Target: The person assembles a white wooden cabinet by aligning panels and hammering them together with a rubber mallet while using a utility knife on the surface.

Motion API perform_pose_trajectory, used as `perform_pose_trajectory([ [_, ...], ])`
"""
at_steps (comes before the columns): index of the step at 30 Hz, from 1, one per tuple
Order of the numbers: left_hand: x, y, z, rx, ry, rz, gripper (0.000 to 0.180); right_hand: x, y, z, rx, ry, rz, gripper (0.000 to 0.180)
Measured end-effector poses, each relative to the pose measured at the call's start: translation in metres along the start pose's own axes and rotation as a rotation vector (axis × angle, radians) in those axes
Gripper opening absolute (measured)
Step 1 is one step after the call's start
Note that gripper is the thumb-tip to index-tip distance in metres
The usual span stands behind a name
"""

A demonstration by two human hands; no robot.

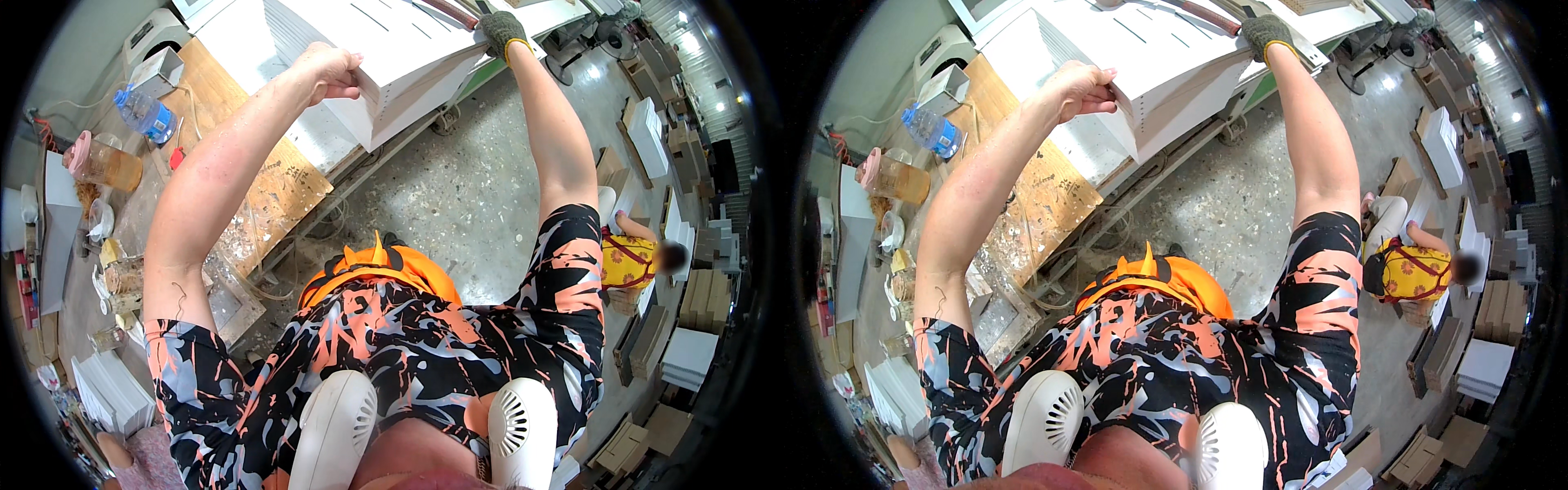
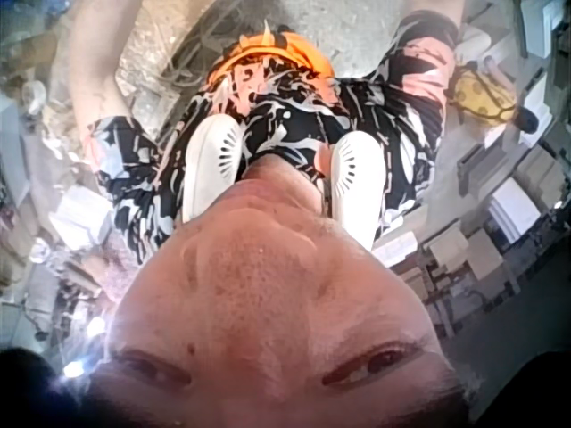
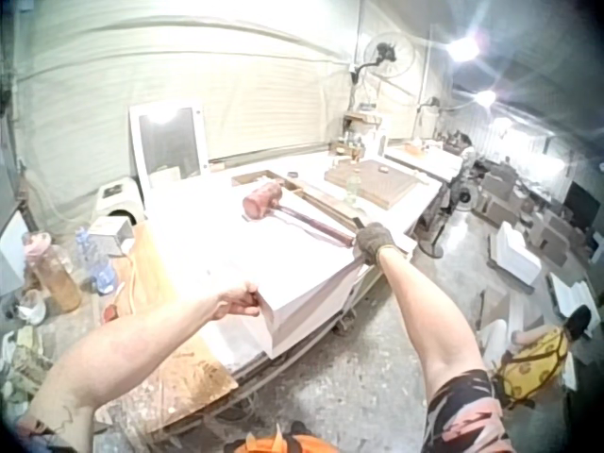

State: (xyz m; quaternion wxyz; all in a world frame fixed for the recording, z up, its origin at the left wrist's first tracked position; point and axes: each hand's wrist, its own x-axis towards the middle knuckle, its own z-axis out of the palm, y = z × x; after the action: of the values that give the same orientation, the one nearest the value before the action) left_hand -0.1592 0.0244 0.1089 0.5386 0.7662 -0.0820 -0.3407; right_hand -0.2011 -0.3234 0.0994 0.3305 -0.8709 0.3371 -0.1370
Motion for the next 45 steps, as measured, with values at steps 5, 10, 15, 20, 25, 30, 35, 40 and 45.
perform_pose_trajectory([
  [5,-0.001,0.0,0.002,0.014,-0.01,0.051,0.046,0.012,0.01,-0.003,-0.105,-0.033,-0.053,0.042],
  [10,-0.001,-0.004,0.001,0.062,-0.005,0.075,0.046,0.017,0.024,0.01,-0.197,0.133,-0.199,0.042],
  [15,-0.004,-0.02,-0.004,0.111,-0.023,0.169,0.054,-0.047,0.024,0.015,0.149,0.723,-0.084,0.048],
  [20,0.011,-0.084,-0.031,-0.217,-0.069,0.116,0.064,-0.106,0.067,0.047,0.368,0.677,-0.242,0.026],
  [25,0.016,-0.146,-0.012,-0.289,-0.064,0.042,0.057,-0.142,0.105,0.053,0.507,0.535,-0.115,0.024],
  [30,0.016,-0.203,0.011,-0.42,-0.064,-0.004,0.04,-0.185,0.117,0.076,0.712,0.365,0.064,0.021],
  [35,0.014,-0.214,0.02,-0.308,0.012,0.03,0.039,-0.221,0.13,0.11,0.803,0.233,0.196,0.018],
  [40,0.013,-0.21,0.035,-0.1,0.104,0.299,0.041,-0.227,0.132,0.122,0.8,0.225,0.176,0.015],
  [45,0.004,-0.191,0.062,0.172,0.24,0.356,0.044,-0.234,0.14,0.129,0.742,0.169,0.145,0.018],
])
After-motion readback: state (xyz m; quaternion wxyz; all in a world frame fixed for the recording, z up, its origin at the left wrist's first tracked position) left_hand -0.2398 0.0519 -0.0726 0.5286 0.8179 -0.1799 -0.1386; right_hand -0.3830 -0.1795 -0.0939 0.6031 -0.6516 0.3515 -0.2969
